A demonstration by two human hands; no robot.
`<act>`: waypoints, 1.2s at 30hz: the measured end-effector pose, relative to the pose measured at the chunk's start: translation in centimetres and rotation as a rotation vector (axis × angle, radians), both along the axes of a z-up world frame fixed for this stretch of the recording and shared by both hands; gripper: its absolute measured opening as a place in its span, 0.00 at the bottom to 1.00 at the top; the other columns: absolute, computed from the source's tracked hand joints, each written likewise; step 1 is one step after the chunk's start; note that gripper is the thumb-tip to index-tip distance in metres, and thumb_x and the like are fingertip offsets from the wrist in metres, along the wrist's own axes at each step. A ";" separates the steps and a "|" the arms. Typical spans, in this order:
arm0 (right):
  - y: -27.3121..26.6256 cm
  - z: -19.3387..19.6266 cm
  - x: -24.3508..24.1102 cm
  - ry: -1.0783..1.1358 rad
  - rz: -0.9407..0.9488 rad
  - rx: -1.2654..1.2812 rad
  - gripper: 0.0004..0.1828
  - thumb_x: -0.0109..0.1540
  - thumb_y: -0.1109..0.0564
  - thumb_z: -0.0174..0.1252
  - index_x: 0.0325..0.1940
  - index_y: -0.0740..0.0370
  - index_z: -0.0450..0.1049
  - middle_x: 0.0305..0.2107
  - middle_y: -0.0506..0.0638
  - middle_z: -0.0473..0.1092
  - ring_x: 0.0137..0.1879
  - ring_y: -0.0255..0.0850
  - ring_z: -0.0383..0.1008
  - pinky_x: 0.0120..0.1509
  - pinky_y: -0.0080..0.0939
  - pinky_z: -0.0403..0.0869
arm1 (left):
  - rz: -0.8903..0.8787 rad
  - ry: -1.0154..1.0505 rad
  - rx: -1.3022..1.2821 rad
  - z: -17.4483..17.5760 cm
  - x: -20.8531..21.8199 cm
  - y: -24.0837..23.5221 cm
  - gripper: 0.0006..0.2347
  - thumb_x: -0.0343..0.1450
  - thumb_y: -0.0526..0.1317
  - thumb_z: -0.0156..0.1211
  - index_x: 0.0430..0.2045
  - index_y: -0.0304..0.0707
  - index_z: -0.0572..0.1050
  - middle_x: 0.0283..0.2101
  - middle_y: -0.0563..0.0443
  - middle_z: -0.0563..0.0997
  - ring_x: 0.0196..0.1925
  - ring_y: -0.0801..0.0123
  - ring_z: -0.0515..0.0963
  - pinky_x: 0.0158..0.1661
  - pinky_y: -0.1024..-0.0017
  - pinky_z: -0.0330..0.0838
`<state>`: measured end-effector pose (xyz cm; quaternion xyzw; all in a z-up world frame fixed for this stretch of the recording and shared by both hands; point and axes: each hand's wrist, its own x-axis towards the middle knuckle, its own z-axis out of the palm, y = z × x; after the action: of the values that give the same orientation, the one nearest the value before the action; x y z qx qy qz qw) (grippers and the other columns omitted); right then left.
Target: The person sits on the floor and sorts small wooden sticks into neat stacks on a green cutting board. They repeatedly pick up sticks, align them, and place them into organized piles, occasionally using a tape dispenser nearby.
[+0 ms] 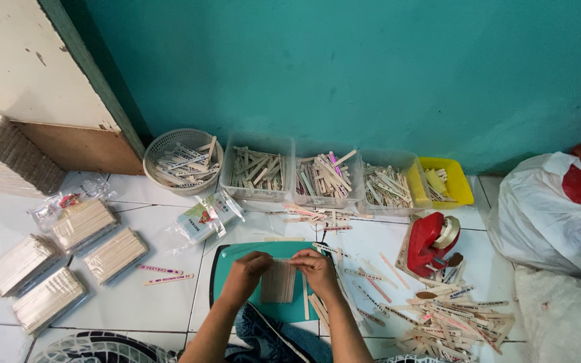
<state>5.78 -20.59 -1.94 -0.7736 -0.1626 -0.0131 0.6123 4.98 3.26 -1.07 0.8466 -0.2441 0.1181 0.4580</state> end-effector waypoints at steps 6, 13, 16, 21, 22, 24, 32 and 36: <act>0.6 2.6 -0.4 -0.148 -0.063 -0.105 0.12 0.62 0.70 0.60 0.41 0.60 0.86 0.40 0.48 0.75 0.46 0.42 0.79 0.50 0.40 0.78 | 0.045 -0.066 -0.091 -0.1 0.0 -0.5 0.06 0.69 0.27 0.61 0.35 0.37 0.80 0.44 0.46 0.84 0.44 0.58 0.86 0.39 0.66 0.82; 1.6 3.1 -1.4 -0.195 -0.104 -0.046 0.18 0.62 0.75 0.49 0.41 0.65 0.83 0.41 0.52 0.73 0.48 0.45 0.77 0.51 0.43 0.82 | 0.034 0.296 -0.223 2.5 -0.2 -0.4 0.17 0.64 0.38 0.75 0.43 0.41 0.73 0.44 0.50 0.83 0.45 0.65 0.85 0.44 0.69 0.86; 1.7 2.7 -1.9 -0.163 -0.109 -0.063 0.17 0.65 0.73 0.47 0.44 0.66 0.82 0.45 0.54 0.71 0.50 0.49 0.76 0.53 0.47 0.83 | -0.032 0.210 -0.149 3.4 -0.3 -0.5 0.13 0.63 0.31 0.72 0.41 0.40 0.81 0.47 0.48 0.85 0.47 0.59 0.86 0.42 0.68 0.84; 2.1 3.4 -1.9 -0.267 -0.146 -0.073 0.15 0.62 0.73 0.55 0.42 0.62 0.84 0.44 0.54 0.74 0.48 0.46 0.78 0.48 0.42 0.80 | 0.021 -0.055 -0.142 1.3 -0.1 -0.5 0.11 0.67 0.30 0.68 0.41 0.44 0.85 0.43 0.46 0.86 0.43 0.59 0.87 0.37 0.67 0.82; 2.0 3.2 -1.9 -0.267 -0.145 -0.073 0.15 0.62 0.73 0.55 0.42 0.62 0.84 0.44 0.54 0.74 0.48 0.46 0.78 0.48 0.42 0.80 | 0.021 -0.055 -0.142 1.2 -0.1 -0.4 0.11 0.67 0.30 0.68 0.41 0.44 0.85 0.43 0.46 0.86 0.43 0.59 0.87 0.37 0.67 0.82; 1.8 2.6 -2.0 0.027 -0.109 0.263 0.17 0.65 0.58 0.59 0.59 0.63 0.77 0.49 0.54 0.70 0.55 0.43 0.74 0.52 0.39 0.78 | 0.012 -0.063 -0.144 0.9 0.0 -0.4 0.10 0.67 0.30 0.68 0.40 0.41 0.84 0.44 0.47 0.86 0.43 0.61 0.87 0.37 0.70 0.82; 3.4 4.8 -2.1 0.459 -0.208 0.095 0.24 0.61 0.48 0.64 0.59 0.59 0.78 0.50 0.53 0.81 0.57 0.43 0.81 0.61 0.42 0.80 | -0.026 -0.174 -0.169 1.0 -0.9 -0.9 0.07 0.70 0.32 0.66 0.40 0.38 0.83 0.44 0.41 0.84 0.42 0.54 0.87 0.33 0.65 0.82; 3.2 3.6 -2.0 0.398 -0.226 0.053 0.14 0.62 0.50 0.66 0.48 0.59 0.84 0.41 0.51 0.83 0.49 0.39 0.82 0.50 0.40 0.79 | 0.002 -0.231 -0.185 0.6 -1.2 -1.3 0.07 0.70 0.32 0.67 0.40 0.40 0.81 0.45 0.42 0.84 0.42 0.55 0.87 0.35 0.66 0.81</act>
<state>3.75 -17.43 1.66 -0.7580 0.0497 0.0670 0.6469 3.82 1.92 -0.50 0.7818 -0.2826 0.2370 0.5028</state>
